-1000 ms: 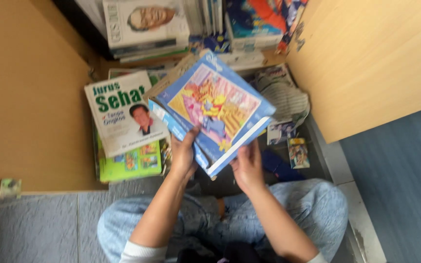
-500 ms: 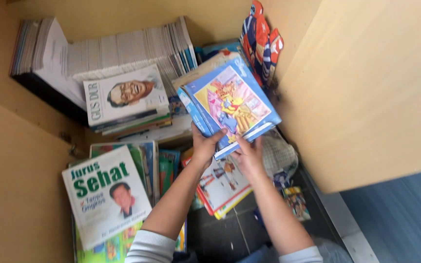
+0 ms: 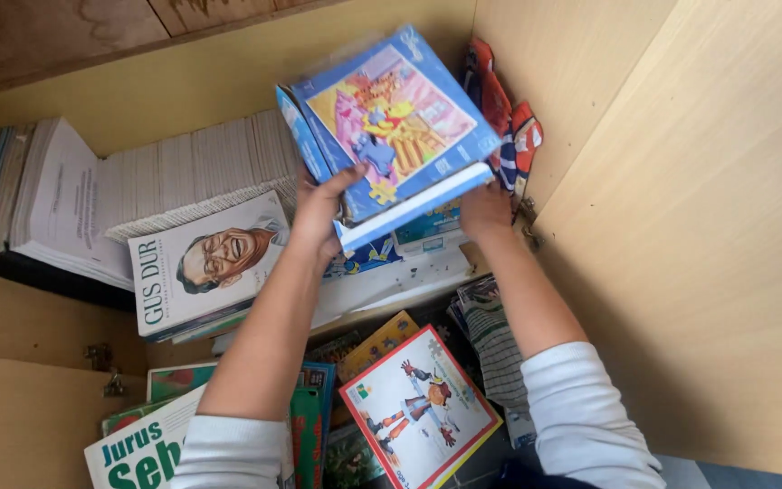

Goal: Cleaning and organizing books and boxes on a lower cabinet shelf.

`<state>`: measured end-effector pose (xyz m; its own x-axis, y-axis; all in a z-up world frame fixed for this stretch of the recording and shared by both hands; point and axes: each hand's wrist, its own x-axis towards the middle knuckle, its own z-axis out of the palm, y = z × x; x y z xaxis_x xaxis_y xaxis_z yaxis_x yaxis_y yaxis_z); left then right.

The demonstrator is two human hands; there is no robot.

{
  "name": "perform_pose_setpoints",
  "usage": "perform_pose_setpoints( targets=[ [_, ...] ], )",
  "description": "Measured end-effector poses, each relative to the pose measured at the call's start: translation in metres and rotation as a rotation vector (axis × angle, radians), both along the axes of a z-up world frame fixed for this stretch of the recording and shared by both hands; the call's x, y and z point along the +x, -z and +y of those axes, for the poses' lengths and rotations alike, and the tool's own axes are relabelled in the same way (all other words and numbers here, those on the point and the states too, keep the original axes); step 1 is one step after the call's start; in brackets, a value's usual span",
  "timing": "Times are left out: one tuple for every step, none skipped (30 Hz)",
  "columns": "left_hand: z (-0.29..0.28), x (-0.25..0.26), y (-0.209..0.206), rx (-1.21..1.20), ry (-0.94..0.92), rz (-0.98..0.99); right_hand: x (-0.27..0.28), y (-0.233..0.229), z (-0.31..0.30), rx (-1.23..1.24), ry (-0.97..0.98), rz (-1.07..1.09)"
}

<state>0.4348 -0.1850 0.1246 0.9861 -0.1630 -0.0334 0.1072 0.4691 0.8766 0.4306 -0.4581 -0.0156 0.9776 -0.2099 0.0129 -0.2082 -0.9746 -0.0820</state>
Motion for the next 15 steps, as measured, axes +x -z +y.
perform_pose_setpoints(
  targets=[
    [0.001, 0.002, -0.012, -0.008, 0.006, 0.008, -0.003, -0.012, -0.004, 0.196, 0.085, -0.069],
    [0.001, 0.004, -0.025, -0.019, 0.012, 0.013, -0.005, -0.025, -0.009, 0.389, 0.170, -0.138],
    [0.001, 0.005, -0.034, -0.021, 0.012, 0.011, -0.003, -0.031, -0.013, 0.388, 0.170, -0.140],
    [0.001, 0.005, -0.040, -0.010, 0.015, -0.003, -0.004, -0.034, -0.017, 0.431, 0.144, -0.248],
    [0.001, 0.005, -0.045, 0.002, 0.018, -0.017, -0.005, -0.036, -0.021, 0.473, 0.116, -0.356],
    [0.000, 0.008, -0.033, 0.000, 0.021, -0.016, 0.008, -0.016, -0.040, 0.471, 0.119, -0.355],
    [0.000, 0.010, -0.020, 0.010, 0.012, -0.058, 0.020, 0.006, -0.058, 0.572, 0.116, -0.308],
    [0.001, 0.011, -0.006, 0.019, -0.004, -0.096, 0.032, 0.029, -0.075, 0.673, 0.109, -0.253],
    [0.001, 0.008, 0.008, 0.018, -0.007, -0.090, 0.030, 0.017, -0.079, 0.671, 0.107, -0.247],
    [0.002, 0.004, 0.020, 0.105, -0.022, -0.095, 0.027, 0.006, -0.081, 1.173, 0.168, -0.210],
    [0.004, 0.000, 0.032, 0.193, -0.036, -0.099, 0.025, -0.007, -0.084, 1.674, 0.230, -0.158],
    [0.000, -0.004, 0.042, 0.192, -0.039, -0.096, 0.013, -0.031, -0.074, 1.673, 0.230, -0.154],
    [-0.003, -0.008, 0.051, 0.248, -0.027, -0.038, 0.000, -0.056, -0.065, 1.659, 0.255, -0.073],
    [-0.006, -0.012, 0.058, 0.303, -0.018, 0.017, -0.011, -0.082, -0.055, 1.644, 0.275, 0.006],
    [-0.017, -0.013, 0.065, 0.302, -0.022, 0.015, -0.011, -0.083, -0.055, 1.643, 0.271, 0.008]
  ],
)
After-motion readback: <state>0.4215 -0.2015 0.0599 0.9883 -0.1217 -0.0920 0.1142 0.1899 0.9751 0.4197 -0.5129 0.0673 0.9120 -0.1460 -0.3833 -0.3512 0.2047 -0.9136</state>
